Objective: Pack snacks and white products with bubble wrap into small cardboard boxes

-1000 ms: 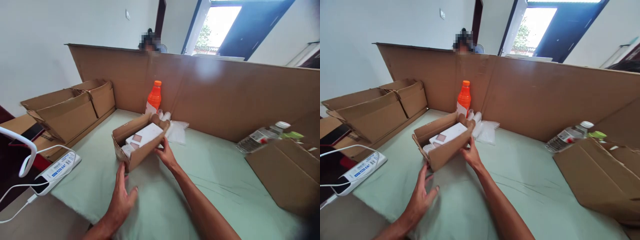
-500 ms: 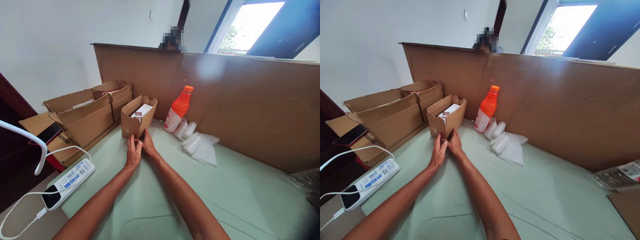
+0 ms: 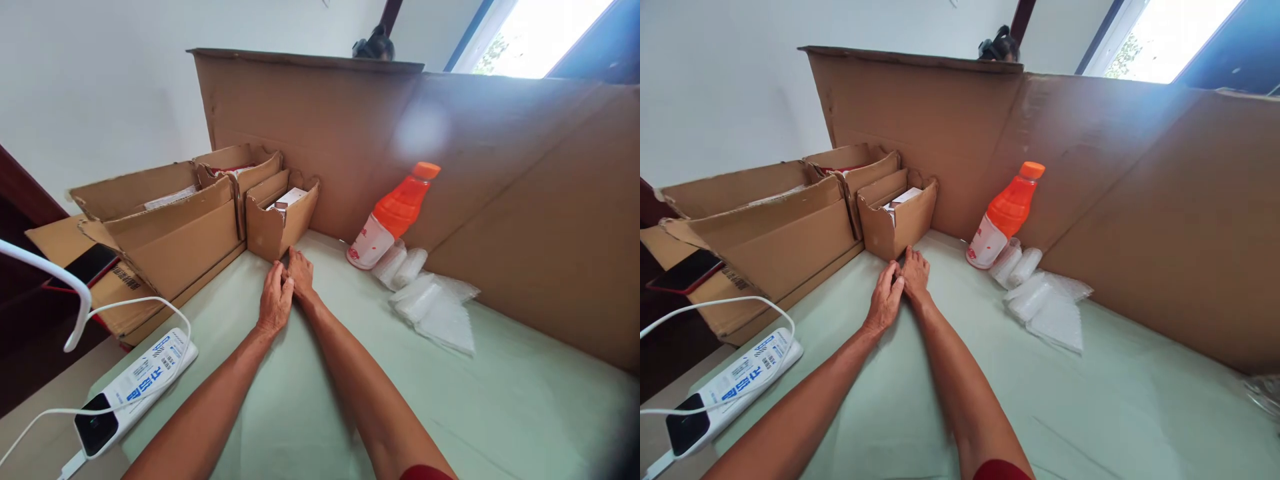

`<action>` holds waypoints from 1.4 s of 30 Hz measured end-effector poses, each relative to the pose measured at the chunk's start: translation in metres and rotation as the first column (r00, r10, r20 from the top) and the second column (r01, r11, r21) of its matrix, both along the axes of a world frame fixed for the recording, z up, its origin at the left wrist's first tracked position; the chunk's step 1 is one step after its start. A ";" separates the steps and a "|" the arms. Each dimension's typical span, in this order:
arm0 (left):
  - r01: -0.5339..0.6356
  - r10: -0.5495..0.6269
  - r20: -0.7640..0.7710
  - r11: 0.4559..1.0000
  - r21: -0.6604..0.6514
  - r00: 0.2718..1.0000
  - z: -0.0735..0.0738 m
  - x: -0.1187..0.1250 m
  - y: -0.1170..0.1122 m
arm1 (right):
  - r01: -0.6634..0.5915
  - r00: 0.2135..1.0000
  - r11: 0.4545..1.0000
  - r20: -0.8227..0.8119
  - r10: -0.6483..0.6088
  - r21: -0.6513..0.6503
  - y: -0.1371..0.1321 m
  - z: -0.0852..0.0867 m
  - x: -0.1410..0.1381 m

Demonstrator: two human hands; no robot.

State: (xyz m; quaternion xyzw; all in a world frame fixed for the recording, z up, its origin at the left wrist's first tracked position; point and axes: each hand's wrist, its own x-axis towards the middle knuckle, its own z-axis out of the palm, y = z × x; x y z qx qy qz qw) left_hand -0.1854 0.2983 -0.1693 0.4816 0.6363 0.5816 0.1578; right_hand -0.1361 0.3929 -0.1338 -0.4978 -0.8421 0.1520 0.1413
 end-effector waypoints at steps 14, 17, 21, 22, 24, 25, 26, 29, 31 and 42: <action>-0.012 -0.020 -0.178 0.984 -0.179 0.984 0.007 -0.009 -0.010 | -0.214 0.966 0.961 0.186 0.181 0.175 -0.139 -0.009 0.143; -0.007 -0.063 -0.279 0.970 -0.243 0.958 0.013 -0.004 -0.019 | -0.077 0.978 0.987 0.203 0.048 0.138 -0.165 -0.007 0.217; 0.059 -0.187 -0.387 0.946 -0.320 0.903 0.015 0.012 -0.040 | 0.165 0.959 0.978 0.210 -0.190 0.130 -0.208 -0.004 0.324; 0.086 -0.228 -0.413 0.938 -0.336 0.881 0.014 0.019 -0.045 | 0.219 0.947 0.967 0.209 -0.242 0.131 -0.223 -0.004 0.348; 0.112 -0.300 -0.509 0.924 -0.367 0.807 0.012 0.040 -0.058 | 0.311 0.920 0.941 0.209 -0.333 0.130 -0.253 -0.005 0.390; 0.113 -0.330 -0.575 0.918 -0.380 0.748 0.012 0.053 -0.065 | 0.348 0.905 0.928 0.212 -0.369 0.130 -0.267 -0.005 0.407; 0.111 -0.356 -0.642 0.914 -0.389 0.680 0.012 0.068 -0.073 | 0.379 0.892 0.916 0.215 -0.399 0.129 -0.280 -0.005 0.420; 0.164 -0.427 -0.748 0.900 -0.403 0.508 0.012 0.120 -0.097 | 0.415 0.875 0.902 0.217 -0.432 0.120 -0.305 -0.006 0.446; 0.230 -0.473 -0.758 0.881 -0.413 0.449 0.011 0.158 -0.114 | 0.406 0.885 0.907 0.200 -0.422 0.114 -0.310 -0.007 0.453; 0.819 -0.693 -0.721 0.413 -0.397 0.000 0.011 0.295 -0.233 | 0.454 0.891 0.831 -0.156 -0.426 0.321 -0.318 0.005 0.480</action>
